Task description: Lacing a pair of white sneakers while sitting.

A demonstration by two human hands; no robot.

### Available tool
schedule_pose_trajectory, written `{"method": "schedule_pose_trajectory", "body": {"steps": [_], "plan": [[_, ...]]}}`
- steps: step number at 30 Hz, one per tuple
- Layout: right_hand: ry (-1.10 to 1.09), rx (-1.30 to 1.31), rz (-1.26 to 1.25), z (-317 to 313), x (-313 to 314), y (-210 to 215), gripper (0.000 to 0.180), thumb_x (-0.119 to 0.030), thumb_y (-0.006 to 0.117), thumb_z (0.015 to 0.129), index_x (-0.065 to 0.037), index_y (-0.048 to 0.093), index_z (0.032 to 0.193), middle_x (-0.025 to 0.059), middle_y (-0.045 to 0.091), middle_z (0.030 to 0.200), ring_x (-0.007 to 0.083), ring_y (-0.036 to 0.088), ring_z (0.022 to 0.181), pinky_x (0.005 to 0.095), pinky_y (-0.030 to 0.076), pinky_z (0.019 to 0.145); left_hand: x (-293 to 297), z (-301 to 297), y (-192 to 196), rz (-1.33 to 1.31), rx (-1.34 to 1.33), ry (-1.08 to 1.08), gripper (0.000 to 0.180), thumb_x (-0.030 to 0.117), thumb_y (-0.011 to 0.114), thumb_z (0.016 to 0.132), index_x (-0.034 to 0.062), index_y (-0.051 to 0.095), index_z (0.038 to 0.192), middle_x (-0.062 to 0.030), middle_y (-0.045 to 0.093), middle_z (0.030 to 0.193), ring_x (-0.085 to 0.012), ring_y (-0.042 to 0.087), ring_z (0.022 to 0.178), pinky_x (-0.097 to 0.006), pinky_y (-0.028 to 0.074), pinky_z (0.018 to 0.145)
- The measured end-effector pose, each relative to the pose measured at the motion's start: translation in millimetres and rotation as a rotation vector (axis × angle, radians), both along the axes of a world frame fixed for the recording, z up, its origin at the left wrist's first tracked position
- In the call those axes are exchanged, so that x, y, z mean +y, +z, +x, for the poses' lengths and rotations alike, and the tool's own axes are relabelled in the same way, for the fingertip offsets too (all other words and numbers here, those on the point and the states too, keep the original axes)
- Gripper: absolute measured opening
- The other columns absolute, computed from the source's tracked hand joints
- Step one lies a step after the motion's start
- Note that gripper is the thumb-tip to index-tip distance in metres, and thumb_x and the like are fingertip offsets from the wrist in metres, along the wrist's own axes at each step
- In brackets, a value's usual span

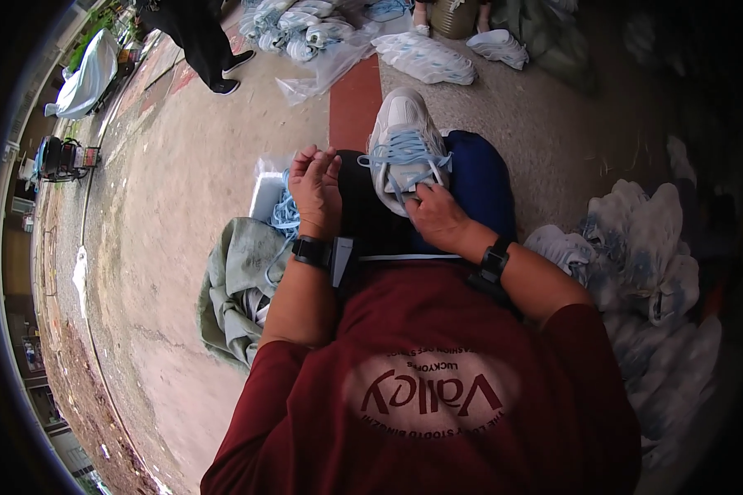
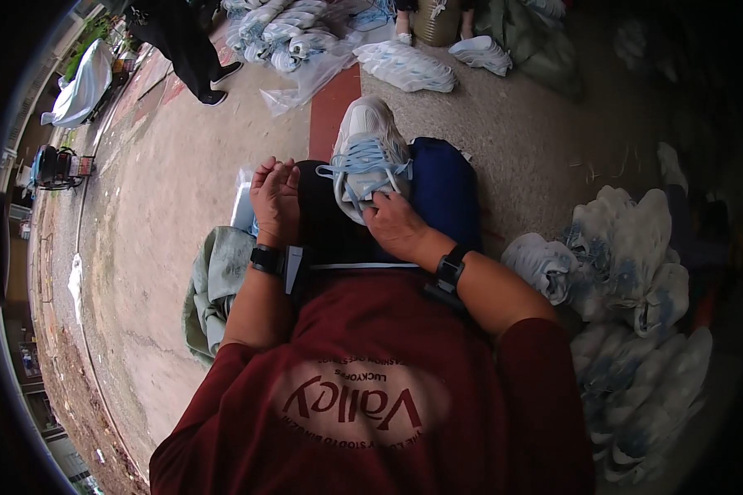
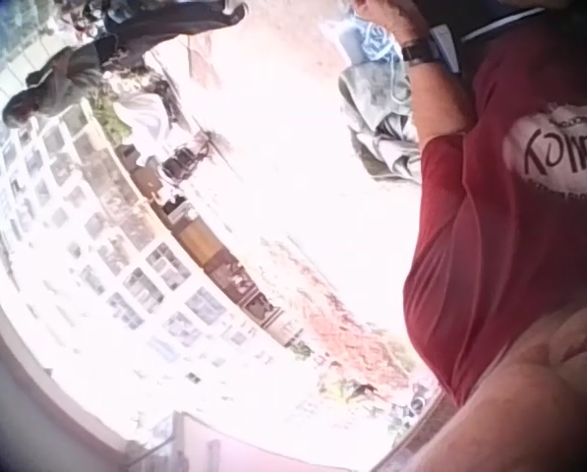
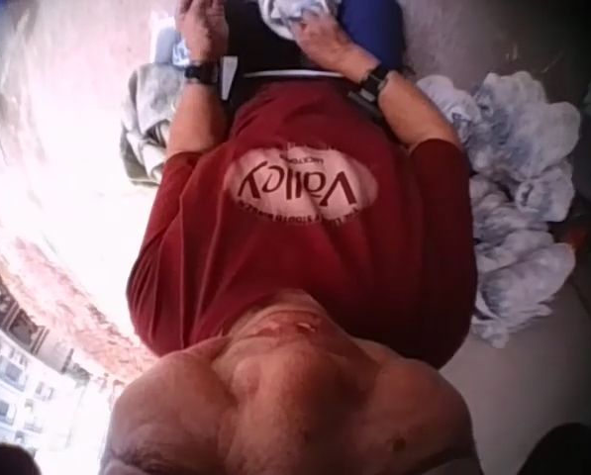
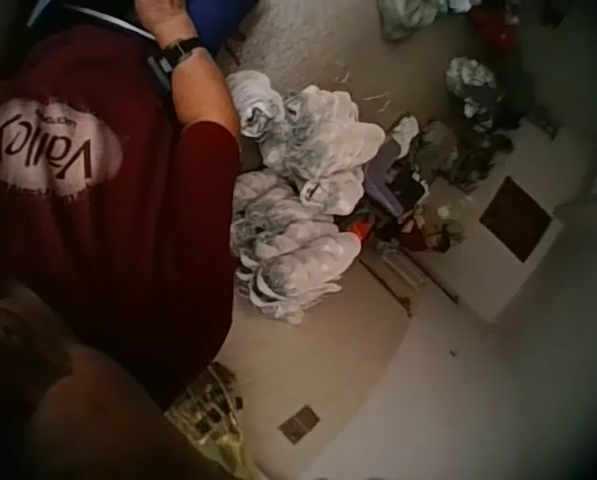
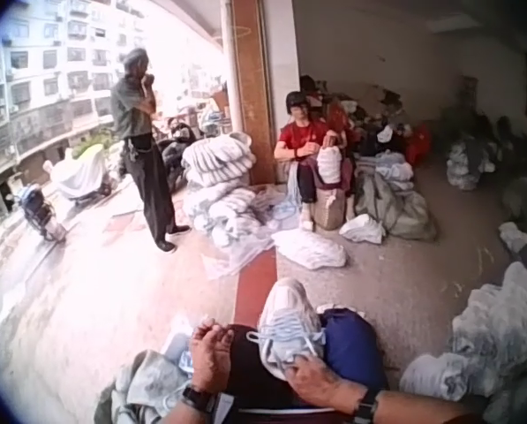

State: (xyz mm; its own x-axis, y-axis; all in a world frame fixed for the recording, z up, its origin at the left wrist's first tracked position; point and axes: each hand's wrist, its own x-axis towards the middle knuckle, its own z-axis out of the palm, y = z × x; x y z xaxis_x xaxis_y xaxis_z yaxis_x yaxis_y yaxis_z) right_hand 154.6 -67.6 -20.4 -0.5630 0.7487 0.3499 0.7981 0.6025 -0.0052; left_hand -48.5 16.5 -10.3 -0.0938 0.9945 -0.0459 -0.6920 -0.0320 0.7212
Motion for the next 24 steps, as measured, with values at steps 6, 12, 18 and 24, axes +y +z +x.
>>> {"method": "schedule_pose_trajectory", "body": {"steps": [6, 12, 18, 24], "plan": [[0.042, 0.409, -0.369, 13, -1, 15, 0.02, -0.002, 0.059, 0.065, 0.001, 0.053, 0.084, 0.018, 0.056, 0.081, 0.035, 0.056, 0.079, 0.0394, 0.047, 0.073, 0, -15, -16, -0.041, -0.037, 0.108, 0.013, 0.0, 0.057, 0.082, 0.0053, 0.053, 0.092, -0.0068, 0.059, 0.084, -0.0191, 0.061, 0.082, -0.031, 0.051, 0.074], [-0.13, 1.172, -0.466, 38, -3, 57, 0.041, -0.002, 0.063, 0.073, 0.003, 0.053, 0.112, 0.0148, 0.062, 0.101, 0.019, 0.06, 0.093, 0.0307, 0.046, 0.082, 5, -17, -12, -0.099, -0.048, 0.12, 0.01, 0.0, 0.057, 0.082, 0.0052, 0.053, 0.09, -0.0056, 0.057, 0.079, -0.016, 0.058, 0.072, -0.028, 0.051, 0.068], [-0.024, 0.688, -0.222, 15, -6, 51, 0.027, 0.001, 0.058, 0.069, 0.003, 0.054, 0.096, 0.0217, 0.058, 0.091, 0.0356, 0.058, 0.085, 0.0376, 0.046, 0.076, 5, -19, -11, -0.107, -0.057, 0.12, 0.009, 0.0, 0.057, 0.082, 0.0044, 0.054, 0.089, -0.0046, 0.056, 0.077, -0.0147, 0.057, 0.07, -0.026, 0.05, 0.064], [0.012, 0.41, -0.302, -2, 9, 22, 0.018, 0.0, 0.061, 0.066, 0.001, 0.049, 0.08, 0.0205, 0.054, 0.08, 0.0404, 0.053, 0.079, 0.0437, 0.043, 0.069, 3, -14, -15, -0.01, 0.035, 0.041, 0.007, -0.001, 0.056, 0.081, 0.0026, 0.056, 0.087, -0.0037, 0.058, 0.076, -0.0131, 0.057, 0.068, -0.024, 0.048, 0.062]]}}
